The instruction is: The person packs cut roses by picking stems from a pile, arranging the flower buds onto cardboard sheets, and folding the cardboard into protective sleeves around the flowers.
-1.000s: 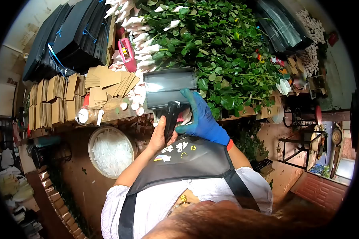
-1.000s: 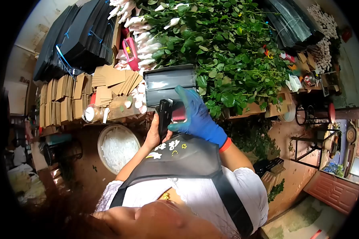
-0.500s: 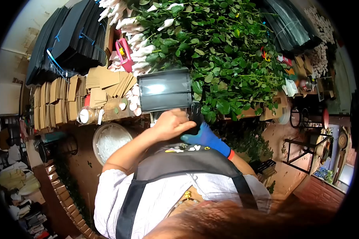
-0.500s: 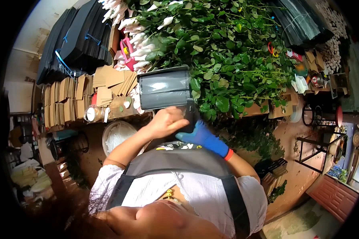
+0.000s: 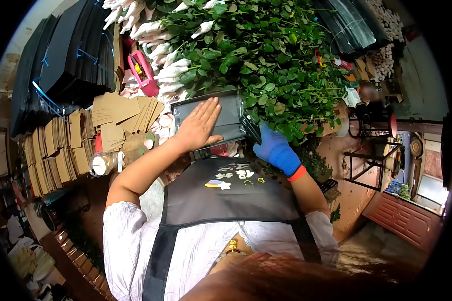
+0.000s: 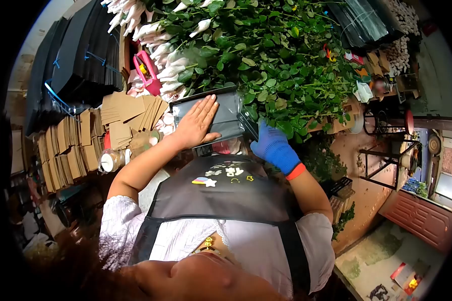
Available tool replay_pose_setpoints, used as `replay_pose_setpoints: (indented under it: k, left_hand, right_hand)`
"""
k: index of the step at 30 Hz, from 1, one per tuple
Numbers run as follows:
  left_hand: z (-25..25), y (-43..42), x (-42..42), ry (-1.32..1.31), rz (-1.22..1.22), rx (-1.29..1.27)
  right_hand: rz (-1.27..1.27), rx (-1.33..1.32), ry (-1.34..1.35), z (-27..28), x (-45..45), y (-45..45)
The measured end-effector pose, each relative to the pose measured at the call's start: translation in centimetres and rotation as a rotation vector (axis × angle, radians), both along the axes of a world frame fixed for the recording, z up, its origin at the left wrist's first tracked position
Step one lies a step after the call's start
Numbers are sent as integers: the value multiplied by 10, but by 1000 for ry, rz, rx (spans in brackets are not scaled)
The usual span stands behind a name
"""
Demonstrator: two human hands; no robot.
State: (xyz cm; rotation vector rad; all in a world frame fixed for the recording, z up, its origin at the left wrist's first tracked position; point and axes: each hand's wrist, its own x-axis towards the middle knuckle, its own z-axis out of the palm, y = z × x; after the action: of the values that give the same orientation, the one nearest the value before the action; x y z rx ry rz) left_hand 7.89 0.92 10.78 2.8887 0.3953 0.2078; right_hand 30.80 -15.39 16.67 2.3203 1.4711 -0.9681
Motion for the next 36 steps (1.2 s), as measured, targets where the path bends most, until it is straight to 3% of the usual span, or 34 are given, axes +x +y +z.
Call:
replay_pose_setpoints:
  k: [6, 12, 15, 19, 21, 22, 25, 27, 28, 29, 31, 32, 34, 36]
  left_hand:
    - [0, 0, 0, -29, -19, 7]
    - [-3, 0, 1, -4, 12, 28]
    - [-1, -2, 1, -6, 19, 48]
    - [-4, -2, -1, -37, 16, -4]
    - [-4, -13, -7, -128, 49, -251]
    - [10, -24, -12, -184, 120, -517]
    - [30, -69, -16, -546, 335, -1407]
    - [28, -86, -18, -755, 446, -1679]
    - [38, -84, -26, -798, 470, -1777]
    - [49, -82, -34, -845, 497, -1877]
    - [50, -78, -53, -1074, 733, -1680]
    - [22, -64, -76, -974, 786, -1567]
    - [5, -43, -97, -760, 1033, -1076]
    - [-74, -11, -126, -497, 1047, -610]
  right_hand:
    - [158, 232, 48, -26, 16, -8]
    - [52, 318, 84, -41, 17, -4]
    - [24, 186, 87, -46, 18, 3]
    - [27, 299, 116, -33, 28, 1]
    - [-59, 220, 142, 10, 29, 6]
    - [-145, 273, 59, 16, 24, 6]
    - [-141, 671, 302, 22, -15, -1]
    - [-231, 572, 879, 51, -55, 2]
    - [-216, 477, 1034, 53, -55, 4]
    - [-294, 455, 900, 48, -51, 8]
    - [-444, 405, 630, 35, -37, 19]
    - [-314, 382, 163, 34, -33, 25]
    - [-263, 356, 145, 0, -20, 22]
    - [-279, 293, 267, -30, -2, 25]
